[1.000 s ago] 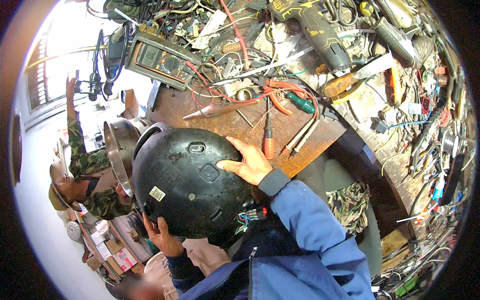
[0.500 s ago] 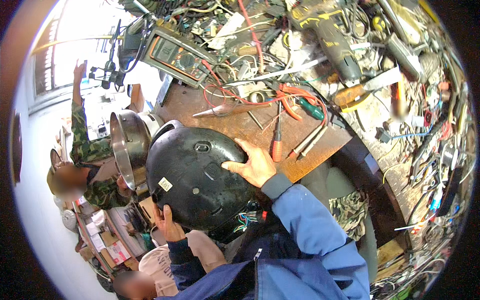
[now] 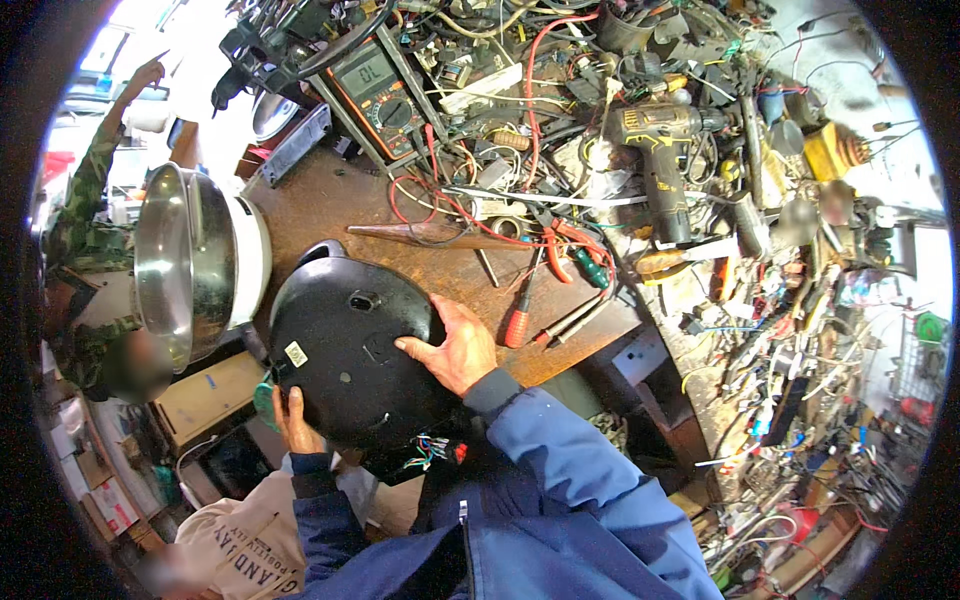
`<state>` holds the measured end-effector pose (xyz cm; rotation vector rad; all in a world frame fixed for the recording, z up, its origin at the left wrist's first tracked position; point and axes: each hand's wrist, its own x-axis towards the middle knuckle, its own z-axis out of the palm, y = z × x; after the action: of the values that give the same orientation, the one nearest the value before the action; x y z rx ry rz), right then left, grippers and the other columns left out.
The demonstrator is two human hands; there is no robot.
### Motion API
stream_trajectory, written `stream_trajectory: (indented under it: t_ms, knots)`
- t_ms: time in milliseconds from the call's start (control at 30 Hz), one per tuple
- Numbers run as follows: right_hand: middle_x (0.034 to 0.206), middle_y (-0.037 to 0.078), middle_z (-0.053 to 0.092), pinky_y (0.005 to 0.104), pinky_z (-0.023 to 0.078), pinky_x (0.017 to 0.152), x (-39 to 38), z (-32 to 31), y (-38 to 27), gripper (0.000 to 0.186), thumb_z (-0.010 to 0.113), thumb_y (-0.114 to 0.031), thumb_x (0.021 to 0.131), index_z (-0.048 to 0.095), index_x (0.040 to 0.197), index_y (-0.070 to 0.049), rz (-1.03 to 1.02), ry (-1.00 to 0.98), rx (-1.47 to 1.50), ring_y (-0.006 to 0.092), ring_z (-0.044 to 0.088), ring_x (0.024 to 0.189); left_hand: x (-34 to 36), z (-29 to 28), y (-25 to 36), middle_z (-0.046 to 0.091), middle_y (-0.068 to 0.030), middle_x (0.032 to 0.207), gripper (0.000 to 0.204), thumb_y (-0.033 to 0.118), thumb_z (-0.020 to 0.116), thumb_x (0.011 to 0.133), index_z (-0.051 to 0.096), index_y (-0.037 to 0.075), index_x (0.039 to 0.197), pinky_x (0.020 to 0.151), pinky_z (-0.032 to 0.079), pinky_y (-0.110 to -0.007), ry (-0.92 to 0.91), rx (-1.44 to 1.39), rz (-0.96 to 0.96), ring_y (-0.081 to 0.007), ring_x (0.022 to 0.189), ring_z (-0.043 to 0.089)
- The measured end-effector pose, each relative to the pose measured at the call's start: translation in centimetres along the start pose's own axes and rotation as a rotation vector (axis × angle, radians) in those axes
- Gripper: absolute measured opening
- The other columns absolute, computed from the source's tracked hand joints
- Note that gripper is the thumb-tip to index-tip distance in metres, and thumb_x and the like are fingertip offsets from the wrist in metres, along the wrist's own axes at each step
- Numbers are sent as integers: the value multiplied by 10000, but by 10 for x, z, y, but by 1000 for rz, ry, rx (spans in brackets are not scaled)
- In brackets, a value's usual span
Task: The person disassembles a black electric appliance base, likely a rice cooker, using a screwdriver to remove screws and expose the internal wiring. They manipulate the wires and components, then reassemble the unit by screwing the casing back together. A second person is present in the background handling a metal pot.
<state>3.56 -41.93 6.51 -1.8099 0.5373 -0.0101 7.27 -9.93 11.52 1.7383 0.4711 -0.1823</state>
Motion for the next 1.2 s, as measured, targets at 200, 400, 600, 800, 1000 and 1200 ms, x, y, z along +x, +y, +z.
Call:
stream_trajectory:
  t_ms: [200,400,600,800,1000,1200]
  knots:
    - [1188,256,689,461,531,970,-20,-16,1,629,805,-389,873,623,1294,42,-55,-15,-53,406,669,1114,14,-9,-19,512,-160,1471,760,296,720,983,348,-16,1568,1117,417,-403,-75,-66,26,-275,1298,525]
    - [875,180,726,381,576,692,-64,-65,23,247,767,-209,913,710,1041,-5,71,86,-128,286,726,764,17,-11,-23,568,-142,1389,655,298,679,1001,404,18,1526,1094,438,-413,-137,-115,17,-274,1251,553]
    - [764,168,692,385,550,646,-65,-95,39,147,734,-142,911,693,964,-11,237,182,-183,281,713,693,17,-13,-21,582,-118,1382,550,236,666,1004,473,20,1472,1083,430,-365,-120,-177,-3,-233,1232,568]
    - [834,197,711,431,559,701,-44,-82,31,152,741,-151,887,701,955,-22,171,100,-120,370,721,788,23,-20,-32,575,-110,1392,570,235,689,987,476,2,1462,1115,391,-363,-100,-103,32,-222,1258,543]
    - [864,204,716,439,561,710,-46,-83,30,176,735,-158,885,701,987,-20,88,3,-242,375,721,801,24,-23,-39,563,-111,1425,604,227,689,986,455,-12,1490,1150,351,-353,-99,-95,43,-226,1320,512]
    - [899,195,718,482,570,718,-55,-96,33,344,711,-201,904,648,1227,-101,48,-80,-396,393,716,825,9,-9,-18,594,-116,1383,625,250,736,945,491,18,1472,1084,441,-367,-62,-81,23,-240,1240,567]
